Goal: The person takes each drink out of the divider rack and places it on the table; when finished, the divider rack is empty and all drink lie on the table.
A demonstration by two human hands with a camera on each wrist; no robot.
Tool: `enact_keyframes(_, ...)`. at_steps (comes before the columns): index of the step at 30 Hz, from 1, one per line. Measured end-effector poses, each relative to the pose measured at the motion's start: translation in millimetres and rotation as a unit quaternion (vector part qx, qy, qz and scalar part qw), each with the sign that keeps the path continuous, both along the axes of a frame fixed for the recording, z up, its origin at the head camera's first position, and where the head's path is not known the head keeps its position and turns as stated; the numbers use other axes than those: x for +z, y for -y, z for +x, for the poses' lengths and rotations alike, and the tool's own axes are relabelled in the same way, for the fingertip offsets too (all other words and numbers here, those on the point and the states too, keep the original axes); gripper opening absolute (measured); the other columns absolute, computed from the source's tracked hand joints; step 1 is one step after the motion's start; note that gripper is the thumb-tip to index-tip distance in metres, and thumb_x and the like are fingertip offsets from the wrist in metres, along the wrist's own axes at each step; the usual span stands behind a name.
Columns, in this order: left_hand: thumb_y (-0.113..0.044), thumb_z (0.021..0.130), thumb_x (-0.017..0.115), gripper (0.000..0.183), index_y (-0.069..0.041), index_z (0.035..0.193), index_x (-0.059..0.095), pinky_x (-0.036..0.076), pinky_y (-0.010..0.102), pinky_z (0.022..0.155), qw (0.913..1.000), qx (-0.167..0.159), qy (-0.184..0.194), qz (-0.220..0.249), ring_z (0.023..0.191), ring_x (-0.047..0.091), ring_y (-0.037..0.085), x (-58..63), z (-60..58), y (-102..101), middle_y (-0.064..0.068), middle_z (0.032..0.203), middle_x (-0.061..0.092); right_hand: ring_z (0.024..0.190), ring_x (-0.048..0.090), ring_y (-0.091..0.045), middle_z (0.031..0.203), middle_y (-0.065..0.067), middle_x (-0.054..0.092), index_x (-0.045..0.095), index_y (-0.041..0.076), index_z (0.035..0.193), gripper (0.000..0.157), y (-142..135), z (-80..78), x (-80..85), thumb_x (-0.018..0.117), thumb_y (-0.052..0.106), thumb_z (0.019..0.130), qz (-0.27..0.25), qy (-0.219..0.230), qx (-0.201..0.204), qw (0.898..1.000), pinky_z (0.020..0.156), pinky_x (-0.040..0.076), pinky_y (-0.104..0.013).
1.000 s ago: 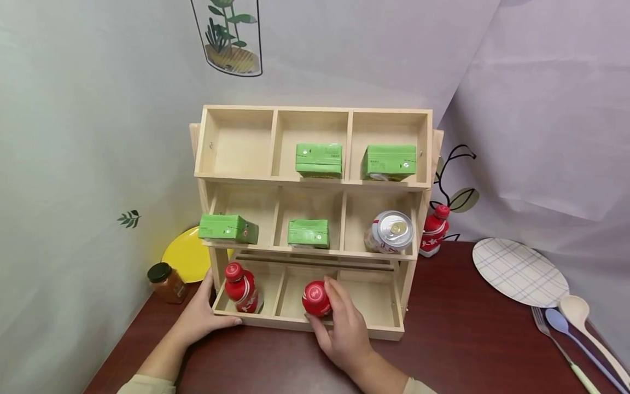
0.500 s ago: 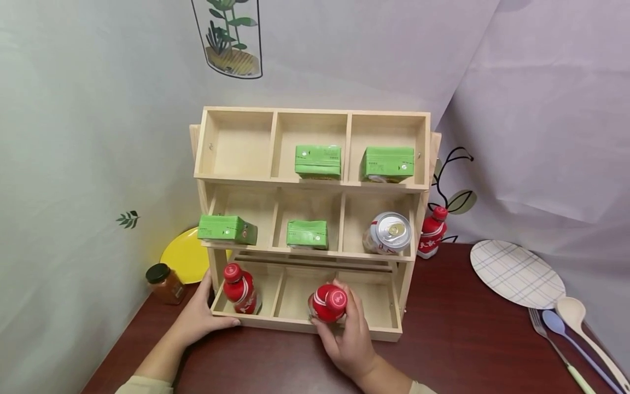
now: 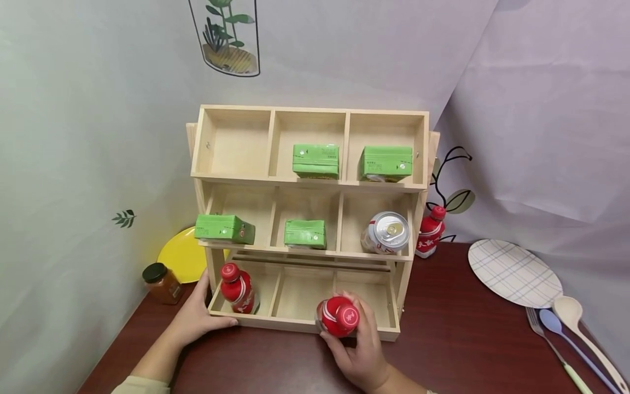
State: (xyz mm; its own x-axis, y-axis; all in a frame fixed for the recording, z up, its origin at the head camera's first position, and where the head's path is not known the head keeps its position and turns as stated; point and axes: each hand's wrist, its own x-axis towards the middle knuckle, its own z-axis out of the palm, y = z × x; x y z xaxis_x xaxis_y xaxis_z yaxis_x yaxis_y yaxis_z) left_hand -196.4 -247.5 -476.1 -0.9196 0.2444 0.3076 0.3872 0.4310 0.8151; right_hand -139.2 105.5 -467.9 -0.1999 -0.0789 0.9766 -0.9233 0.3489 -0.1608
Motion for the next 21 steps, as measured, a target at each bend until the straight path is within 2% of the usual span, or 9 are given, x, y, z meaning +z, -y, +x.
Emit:
enact_keyframes(13, -0.016, 0.054, 0.096, 0.132, -0.017, 0.156, 0.011, 0.025, 0.007, 0.096, 0.9999, 0.006, 0.003, -0.014, 0.126, 0.031, -0.003, 0.1, -0.1, -1, 0.011, 0.15, 0.029, 0.115, 0.049, -0.033, 0.117, -0.037, 0.047, 0.038, -0.028, 0.122, 0.071, -29, 4.1, -5.8, 0.074, 0.022, 0.086, -0.005, 0.002, -0.018, 1.0, 0.101, 0.039, -0.026)
enact_keyframes(21, -0.016, 0.055, 0.096, 0.132, -0.019, 0.156, 0.011, 0.026, 0.007, 0.095, 0.9999, 0.004, 0.002, -0.013, 0.126, 0.032, -0.002, 0.4, 0.0, 0, 0.011, 0.15, 0.03, 0.114, 0.052, -0.032, 0.117, -0.037, 0.047, 0.037, -0.029, 0.118, 0.069, -41, 9.9, 0.6, 0.074, 0.019, 0.086, -0.01, -0.012, -0.004, 1.0, 0.101, 0.039, -0.026)
